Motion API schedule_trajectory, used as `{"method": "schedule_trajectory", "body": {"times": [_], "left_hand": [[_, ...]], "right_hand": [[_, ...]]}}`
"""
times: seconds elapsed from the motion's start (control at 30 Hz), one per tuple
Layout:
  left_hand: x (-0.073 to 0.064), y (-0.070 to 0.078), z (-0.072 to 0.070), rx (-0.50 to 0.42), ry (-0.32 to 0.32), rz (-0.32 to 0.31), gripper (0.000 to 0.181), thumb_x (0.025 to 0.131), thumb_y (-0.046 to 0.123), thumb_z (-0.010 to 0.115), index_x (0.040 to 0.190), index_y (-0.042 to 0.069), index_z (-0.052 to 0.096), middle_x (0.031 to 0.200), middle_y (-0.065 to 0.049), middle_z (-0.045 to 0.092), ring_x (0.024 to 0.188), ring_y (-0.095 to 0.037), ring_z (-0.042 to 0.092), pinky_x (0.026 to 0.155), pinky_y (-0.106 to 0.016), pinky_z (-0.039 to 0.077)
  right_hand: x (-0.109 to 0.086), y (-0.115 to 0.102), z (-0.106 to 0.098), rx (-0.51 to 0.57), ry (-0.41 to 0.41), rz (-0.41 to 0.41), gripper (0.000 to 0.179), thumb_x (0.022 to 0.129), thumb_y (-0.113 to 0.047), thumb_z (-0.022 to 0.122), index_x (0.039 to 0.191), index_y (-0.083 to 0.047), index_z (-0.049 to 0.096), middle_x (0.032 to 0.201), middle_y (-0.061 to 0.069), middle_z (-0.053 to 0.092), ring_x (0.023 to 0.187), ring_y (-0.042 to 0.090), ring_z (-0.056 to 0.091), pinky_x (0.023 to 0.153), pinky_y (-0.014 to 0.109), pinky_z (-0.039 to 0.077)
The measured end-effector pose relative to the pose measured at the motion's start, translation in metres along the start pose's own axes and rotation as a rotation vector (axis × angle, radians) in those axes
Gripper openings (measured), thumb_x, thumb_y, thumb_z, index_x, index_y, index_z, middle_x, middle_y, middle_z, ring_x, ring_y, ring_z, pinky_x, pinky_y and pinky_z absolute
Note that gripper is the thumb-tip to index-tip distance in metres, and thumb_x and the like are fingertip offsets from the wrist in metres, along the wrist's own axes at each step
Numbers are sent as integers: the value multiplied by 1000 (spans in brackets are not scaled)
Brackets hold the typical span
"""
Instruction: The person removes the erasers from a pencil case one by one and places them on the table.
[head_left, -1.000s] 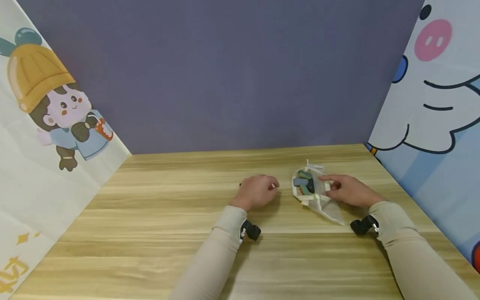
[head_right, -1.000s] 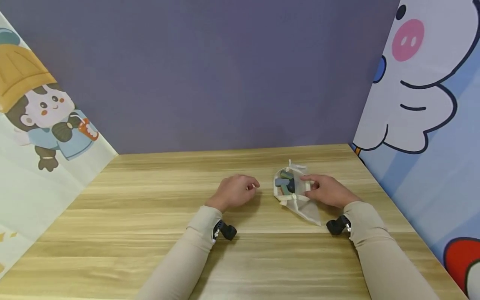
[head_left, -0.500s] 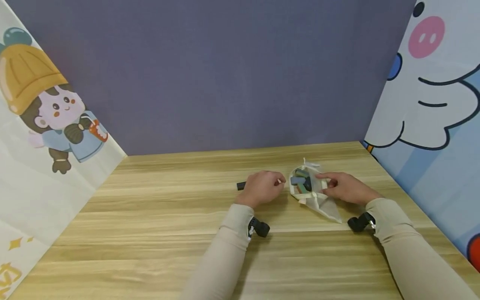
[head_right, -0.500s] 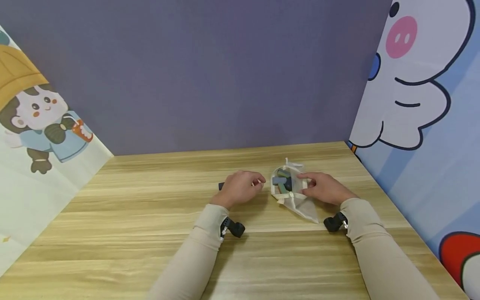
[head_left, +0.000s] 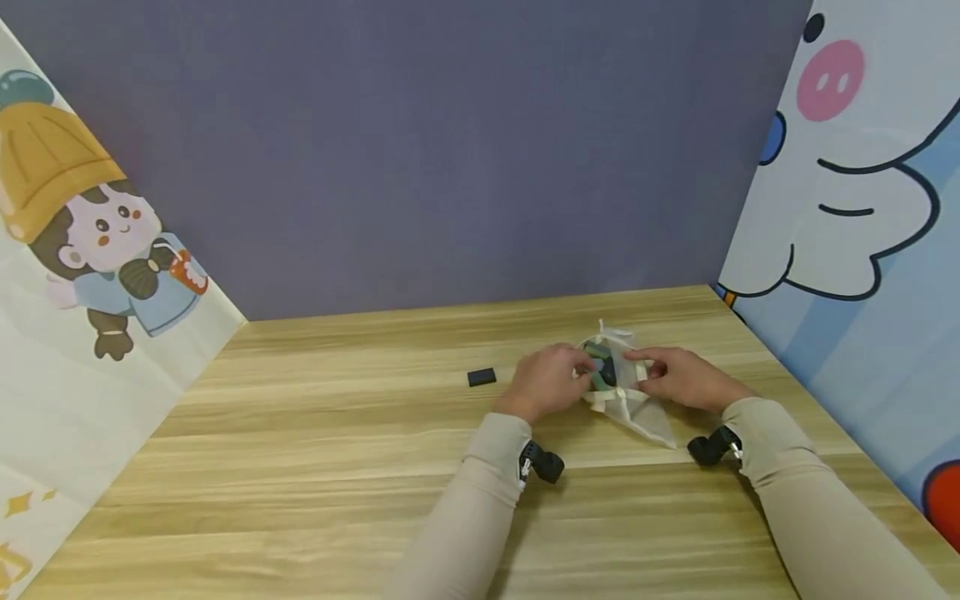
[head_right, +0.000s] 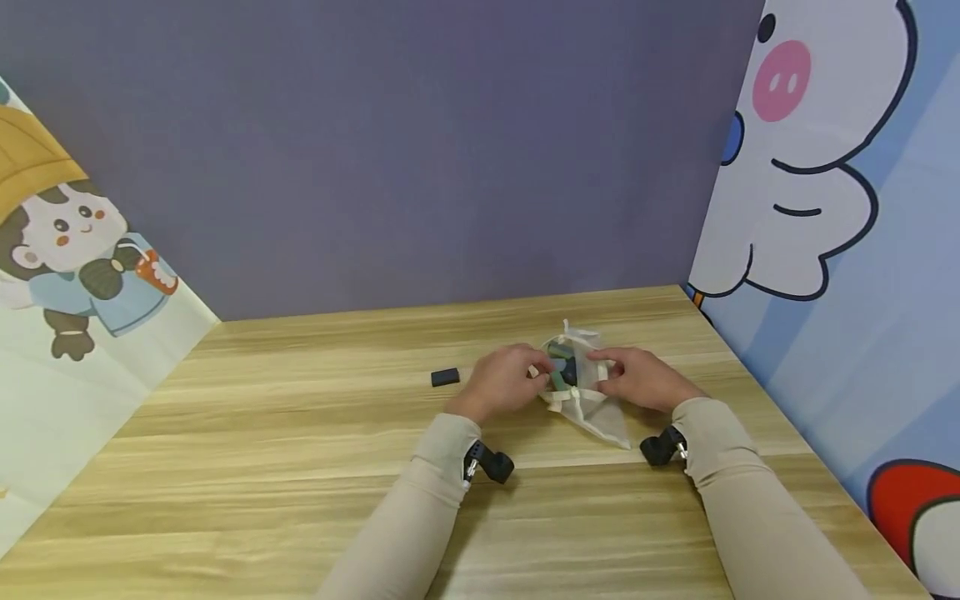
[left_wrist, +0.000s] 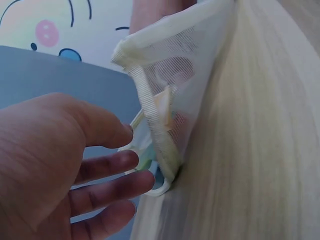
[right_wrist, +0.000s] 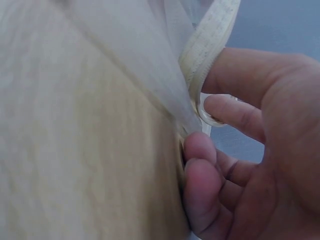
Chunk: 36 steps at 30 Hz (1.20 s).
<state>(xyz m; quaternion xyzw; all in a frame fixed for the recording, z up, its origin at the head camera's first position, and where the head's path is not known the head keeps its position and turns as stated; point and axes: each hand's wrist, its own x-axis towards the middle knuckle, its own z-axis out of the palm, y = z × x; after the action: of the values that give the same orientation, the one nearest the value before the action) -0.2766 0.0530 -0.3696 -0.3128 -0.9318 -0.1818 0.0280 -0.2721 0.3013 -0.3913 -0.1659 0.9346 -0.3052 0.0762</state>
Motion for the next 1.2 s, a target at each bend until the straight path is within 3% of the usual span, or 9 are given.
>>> {"method": "schedule_trajectory", "body": {"times": [0.23, 0.47, 1.03, 1.2], "left_hand": [[1, 4, 7, 98, -12, 9, 24, 91, 33, 56, 113, 35, 65, 112, 15, 57, 87, -3, 56, 63, -26, 46], [3, 4, 11, 63, 1, 0, 33, 87, 33, 62, 120, 33, 61, 105, 15, 62, 73, 3, 51, 58, -22, 42], [2, 0, 9, 126, -46, -18, 33, 87, 38, 61, 120, 36, 60, 103, 16, 60, 89, -3, 55, 67, -26, 46], [2, -3, 9, 126, -60, -11, 31, 89, 29, 61, 119, 36, 62, 108, 16, 59, 94, -3, 55, 72, -26, 46]], "right_hand": [[3, 1, 1, -7, -6, -12, 58, 87, -30, 65, 139, -14, 44, 76, 2, 57, 60, 17, 45, 54, 29, 38], [3, 4, 0, -15, -8, -18, 57, 87, -30, 65, 138, -14, 45, 75, 1, 57, 59, 15, 46, 53, 29, 38], [3, 3, 1, 19, -13, 9, 59, 86, -33, 66, 138, -16, 46, 73, 2, 56, 57, 16, 44, 53, 29, 37], [2, 2, 0, 20, -14, 5, 57, 87, -30, 65, 138, -14, 45, 72, 2, 55, 56, 16, 44, 52, 29, 37]]}}
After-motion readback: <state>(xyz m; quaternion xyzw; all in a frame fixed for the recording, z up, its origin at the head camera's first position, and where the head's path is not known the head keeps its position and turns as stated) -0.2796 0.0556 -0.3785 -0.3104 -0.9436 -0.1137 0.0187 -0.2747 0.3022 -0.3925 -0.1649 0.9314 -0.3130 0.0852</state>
